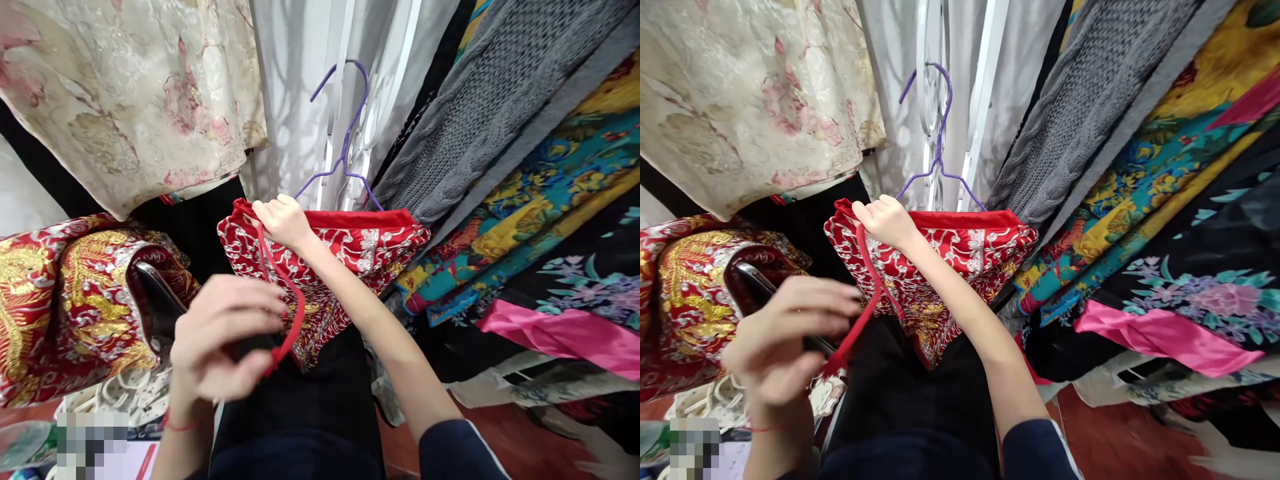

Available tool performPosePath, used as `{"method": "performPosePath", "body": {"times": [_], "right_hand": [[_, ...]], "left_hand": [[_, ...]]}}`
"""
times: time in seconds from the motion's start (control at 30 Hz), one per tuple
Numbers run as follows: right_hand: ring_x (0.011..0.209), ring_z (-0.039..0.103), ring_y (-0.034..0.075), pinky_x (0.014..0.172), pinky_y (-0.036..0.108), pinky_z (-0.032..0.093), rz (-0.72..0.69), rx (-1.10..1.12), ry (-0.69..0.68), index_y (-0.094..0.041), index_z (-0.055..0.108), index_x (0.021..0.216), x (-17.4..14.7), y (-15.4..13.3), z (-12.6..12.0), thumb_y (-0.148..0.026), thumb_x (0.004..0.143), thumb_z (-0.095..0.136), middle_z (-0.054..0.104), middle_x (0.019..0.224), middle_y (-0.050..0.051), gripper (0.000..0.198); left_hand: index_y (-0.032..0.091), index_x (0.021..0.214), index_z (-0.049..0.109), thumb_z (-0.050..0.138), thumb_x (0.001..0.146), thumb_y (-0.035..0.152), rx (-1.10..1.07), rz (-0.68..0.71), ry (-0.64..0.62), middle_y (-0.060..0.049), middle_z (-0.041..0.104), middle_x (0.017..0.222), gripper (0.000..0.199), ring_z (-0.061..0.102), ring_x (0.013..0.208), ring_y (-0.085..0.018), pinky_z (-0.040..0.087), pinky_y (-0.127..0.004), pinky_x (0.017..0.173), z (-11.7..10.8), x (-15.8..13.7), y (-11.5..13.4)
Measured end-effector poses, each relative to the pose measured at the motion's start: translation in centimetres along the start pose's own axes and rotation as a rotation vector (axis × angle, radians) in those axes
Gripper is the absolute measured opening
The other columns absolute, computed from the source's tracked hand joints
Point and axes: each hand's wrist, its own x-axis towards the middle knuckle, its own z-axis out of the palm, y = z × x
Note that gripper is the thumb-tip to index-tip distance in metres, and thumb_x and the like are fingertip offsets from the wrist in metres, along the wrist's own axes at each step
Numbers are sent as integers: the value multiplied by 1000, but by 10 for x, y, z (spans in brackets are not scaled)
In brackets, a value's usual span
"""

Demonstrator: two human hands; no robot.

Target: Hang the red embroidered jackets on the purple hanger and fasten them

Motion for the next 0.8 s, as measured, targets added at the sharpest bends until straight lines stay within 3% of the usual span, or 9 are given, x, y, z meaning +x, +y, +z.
{"method": "performPosePath", "body": {"times": [0.07, 0.1, 0.13, 0.2, 0.27, 0.33, 0.5, 0.67, 0.8], "right_hand": [[71, 56, 18, 74, 33, 38, 4, 14, 17, -12, 63, 104, -2, -1, -2, -40, 109, 20, 61, 71, 5, 51], [71, 55, 17, 74, 33, 37, 6, 17, 20, -13, 63, 102, -2, -1, -4, -45, 108, 18, 61, 70, 4, 55], [70, 55, 17, 74, 33, 37, 5, 19, 18, -13, 63, 100, -3, -2, -5, -48, 108, 17, 60, 70, 4, 59], [71, 55, 17, 74, 33, 36, 1, 22, 11, -14, 64, 100, -4, -2, -8, -51, 107, 14, 60, 70, 4, 63], [72, 56, 17, 74, 33, 36, -4, 25, 9, -13, 65, 103, -5, -2, -10, -51, 106, 14, 61, 72, 4, 64], [73, 56, 17, 74, 33, 37, -12, 26, 6, -13, 66, 106, -6, -2, -12, -50, 107, 15, 62, 73, 5, 63], [75, 56, 18, 75, 34, 37, 1, 28, -21, -13, 66, 108, -7, -3, -12, -49, 107, 13, 64, 76, 6, 64], [71, 54, 17, 73, 34, 36, 6, 32, 22, -13, 66, 101, -6, -3, -10, -51, 106, 12, 62, 72, 5, 66], [67, 53, 16, 70, 32, 35, -18, 11, 104, -13, 66, 96, -7, -1, -5, -53, 106, 15, 60, 67, 3, 66]], "left_hand": [[28, 75, 67, 66, 82, 53, 100, 98, 286, -2, 69, 77, 25, 68, 81, -22, 57, -44, 85, 11, -6, -41], [26, 81, 65, 58, 91, 46, 113, 25, 416, -2, 67, 78, 23, 66, 79, -19, 56, -40, 84, 18, -6, -64], [25, 86, 62, 54, 94, 43, 92, -90, 427, -2, 66, 81, 21, 65, 79, -17, 56, -36, 81, 26, -5, -87], [22, 91, 58, 58, 90, 41, -26, -314, 231, -3, 67, 86, 19, 66, 82, -18, 55, -32, 75, 43, -2, -127], [21, 91, 58, 59, 86, 40, -17, -438, 25, -4, 68, 87, 20, 66, 80, -18, 54, -30, 72, 58, 0, -153], [20, 91, 59, 58, 85, 38, 50, -473, -46, -5, 69, 88, 19, 66, 82, -20, 53, -32, 76, 69, -1, -163], [21, 93, 57, 60, 83, 36, 188, -420, 92, -8, 70, 95, 18, 67, 89, -22, 51, -32, 82, 74, -9, -165], [23, 77, 53, 70, 76, 38, 292, -508, -72, -9, 69, 78, 22, 65, 72, -25, 50, -36, 74, 75, -17, -177], [21, 79, 56, 63, 79, 39, 246, -491, -34, -10, 71, 85, 18, 63, 75, -24, 47, -35, 78, 82, -11, -185]]}}
